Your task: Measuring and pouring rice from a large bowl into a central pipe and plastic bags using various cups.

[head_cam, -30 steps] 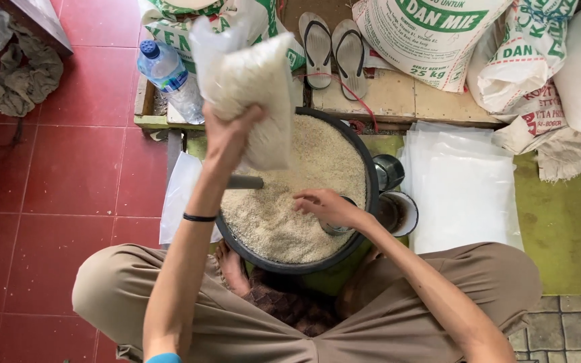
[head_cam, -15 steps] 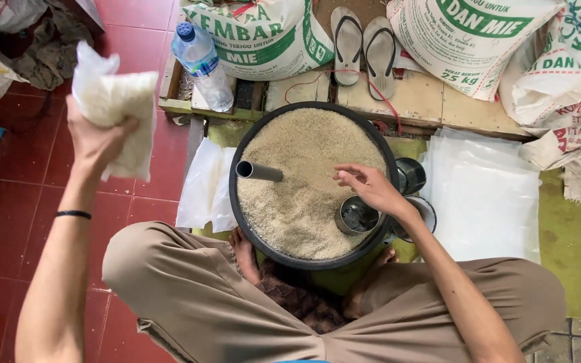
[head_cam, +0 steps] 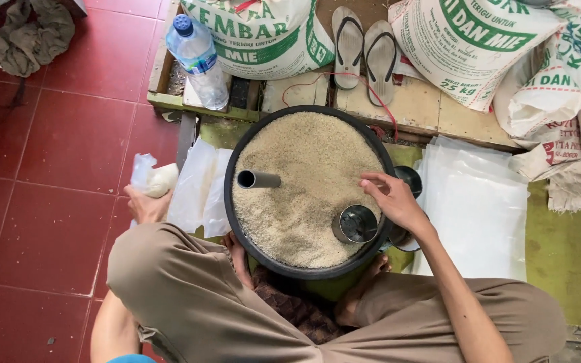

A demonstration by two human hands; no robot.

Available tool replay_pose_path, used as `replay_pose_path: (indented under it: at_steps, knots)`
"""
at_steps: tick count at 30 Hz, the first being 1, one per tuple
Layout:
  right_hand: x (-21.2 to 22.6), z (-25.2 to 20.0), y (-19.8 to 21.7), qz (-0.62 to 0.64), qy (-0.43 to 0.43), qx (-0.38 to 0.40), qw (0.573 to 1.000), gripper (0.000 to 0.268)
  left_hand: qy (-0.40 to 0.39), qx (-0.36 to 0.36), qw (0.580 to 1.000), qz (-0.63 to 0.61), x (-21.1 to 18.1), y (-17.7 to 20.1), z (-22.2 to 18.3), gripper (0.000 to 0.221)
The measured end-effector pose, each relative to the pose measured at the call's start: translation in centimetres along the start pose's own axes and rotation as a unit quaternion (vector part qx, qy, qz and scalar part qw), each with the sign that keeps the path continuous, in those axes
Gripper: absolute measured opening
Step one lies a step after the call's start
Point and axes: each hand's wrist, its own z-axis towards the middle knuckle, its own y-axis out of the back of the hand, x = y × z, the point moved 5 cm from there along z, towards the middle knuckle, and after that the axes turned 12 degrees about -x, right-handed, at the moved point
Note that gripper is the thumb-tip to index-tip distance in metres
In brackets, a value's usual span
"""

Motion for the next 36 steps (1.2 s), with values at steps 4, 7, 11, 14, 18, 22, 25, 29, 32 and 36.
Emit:
replay_pose_path:
  at_steps: [4,7,11,14,18,22,25,29,32,36]
  knots:
    - [-0.8,0.6,-0.8,-0.024,-0.005,0.012,1.0,0.04,0.008,0.01,1.0,0.017,1.4,0.1,0.1,0.082]
    - [-0.9,0.7,-1.3,-0.026,0.002,0.007,1.0,0.04,0.004,0.017,0.999,0.033,1.4,0.9,0.4,0.082]
    - [-0.1,0.3,-1.4,-0.04,0.012,0.018,0.999,0.042,0.002,0.03,0.999,0.045,1.9,0.5,0.4,0.082]
    - [-0.6,0.5,-1.7,-0.051,0.017,0.022,0.998,0.043,0.001,0.041,0.997,0.061,2.7,0.7,0.3,0.081]
    - [0.0,0.2,-1.5,-0.059,0.023,0.044,0.997,0.046,-0.009,0.062,0.995,0.073,2.5,-0.1,-0.8,0.081]
    - [0.0,0.4,-1.6,-0.078,0.029,0.043,0.996,0.048,-0.023,0.088,0.992,0.086,2.0,-1.0,-5.1,0.082]
    - [-0.2,0.6,-1.5,-0.099,0.021,0.056,0.993,0.052,-0.036,0.108,0.989,0.094,1.6,-1.7,-6.3,0.082]
    - [-1.3,1.2,-2.2,-0.154,0.047,0.061,0.985,0.051,-0.055,0.136,0.983,0.112,1.1,-2.3,-7.1,0.083]
    - [-2.7,2.3,-3.3,-0.189,0.066,0.068,0.977,0.052,-0.065,0.148,0.979,0.122,0.8,-1.8,-7.0,0.083]
    - [-3.8,3.4,-3.8,-0.182,0.078,0.073,0.977,0.05,-0.079,0.167,0.973,0.136,0.6,-1.6,-6.7,0.085]
